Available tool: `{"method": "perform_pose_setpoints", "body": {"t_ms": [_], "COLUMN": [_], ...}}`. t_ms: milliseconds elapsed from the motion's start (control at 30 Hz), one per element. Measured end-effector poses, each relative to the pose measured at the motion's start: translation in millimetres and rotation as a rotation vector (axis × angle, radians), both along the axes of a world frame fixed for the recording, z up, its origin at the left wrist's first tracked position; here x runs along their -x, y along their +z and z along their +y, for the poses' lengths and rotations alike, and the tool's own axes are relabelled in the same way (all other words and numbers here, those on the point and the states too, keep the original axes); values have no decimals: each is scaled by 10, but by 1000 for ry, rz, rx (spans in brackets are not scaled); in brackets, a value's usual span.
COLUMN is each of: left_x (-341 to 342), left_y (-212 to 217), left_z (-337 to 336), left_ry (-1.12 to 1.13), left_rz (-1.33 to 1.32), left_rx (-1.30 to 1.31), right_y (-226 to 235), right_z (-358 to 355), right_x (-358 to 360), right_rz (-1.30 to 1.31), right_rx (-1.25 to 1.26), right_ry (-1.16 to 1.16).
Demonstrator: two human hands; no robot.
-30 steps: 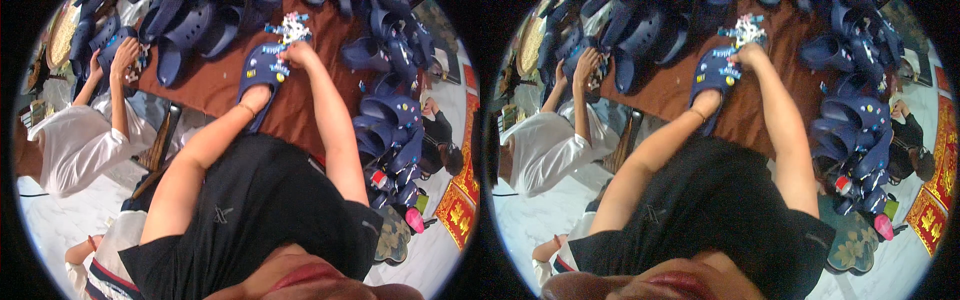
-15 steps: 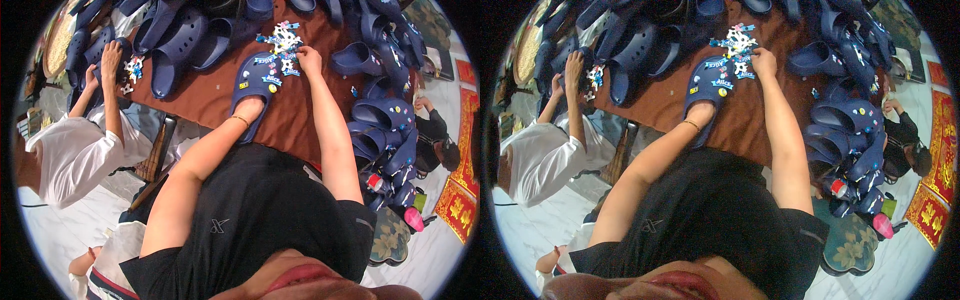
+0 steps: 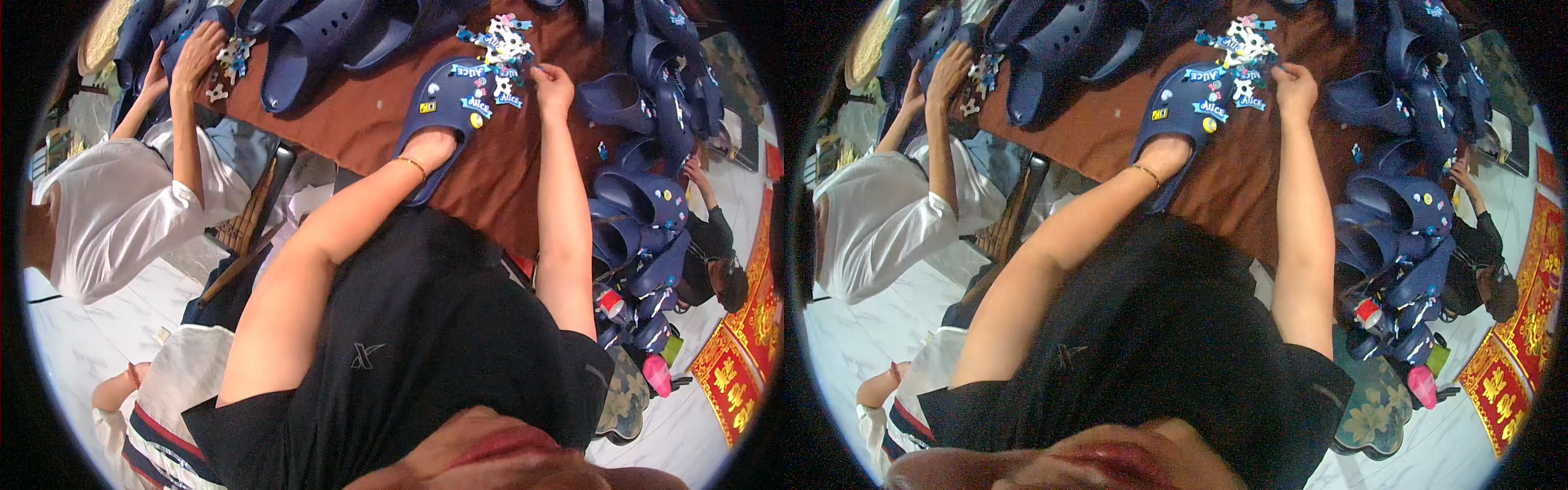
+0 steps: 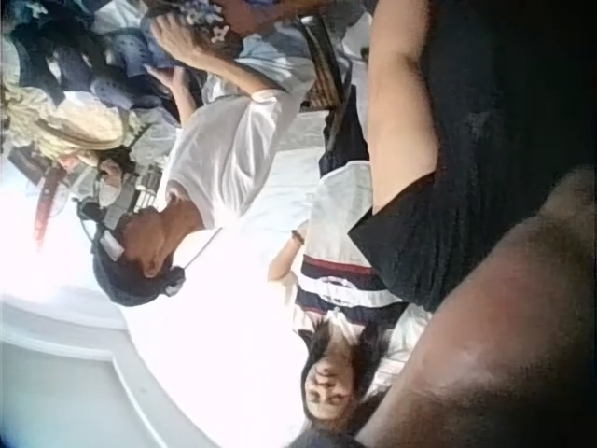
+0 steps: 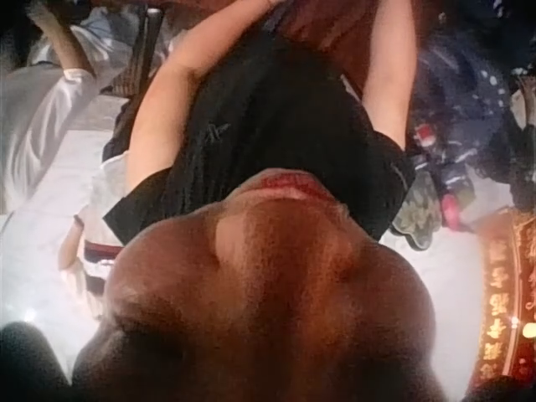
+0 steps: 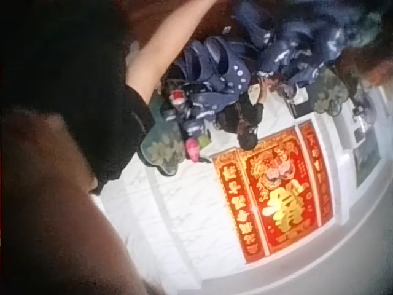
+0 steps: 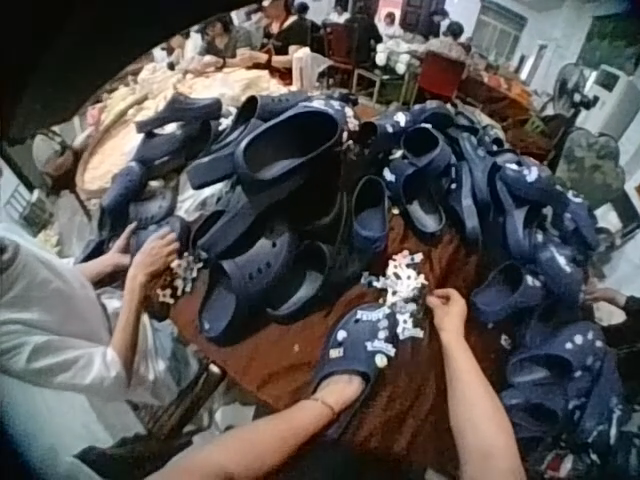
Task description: The person is manually inserting decorative plastic charms into the ventilation holes of blue clog-style shoes.
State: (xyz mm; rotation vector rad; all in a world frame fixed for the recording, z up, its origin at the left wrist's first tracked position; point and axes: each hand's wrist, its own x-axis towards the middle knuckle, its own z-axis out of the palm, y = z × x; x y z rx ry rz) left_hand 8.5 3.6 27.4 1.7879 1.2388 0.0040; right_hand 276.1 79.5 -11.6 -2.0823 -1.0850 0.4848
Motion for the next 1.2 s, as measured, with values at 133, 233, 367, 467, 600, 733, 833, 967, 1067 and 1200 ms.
{"method": "perform_pose_setpoints", "body": {"t_ms": [133,233,367,467,600,733,833,967,1067,1200], "left_x": [55,23,0,-40,9,25,36,72,61,-59], "left_y": [-56,-295,-225,-180,-623,-263,-210,-112,-72,-681], "left_z": [25,-55,-26,-9,-116,-63,-56,-40,85,-90], "left_ry": [-176,-44,-37,-30,-171,-225,-142,-113,-178,-111], "left_rz": [93,17,-51,-96,-37,12,-31,-67,-66,-85], "left_rx": [-31,-180,-301,-400,-898,-711,-592,-493,-155,-674], "right_y": [172,646,836,797,742,800,876,978,923,814], "right_z": [-45,-128,-162,-156,-150,-202,-229,-365,-391,-380], "right_x": [248,866,1407,1475,1554,1506,1512,1579,1602,1379], "right_rz": [106,244,-152,-327,-451,-521,-526,-668,-715,-350], "right_rx": [-103,-100,-250,-311,-329,-238,-144,-10,145,-109], "right_ry": [121,414,926,1056,1207,1267,1289,1218,1074,1041]}}
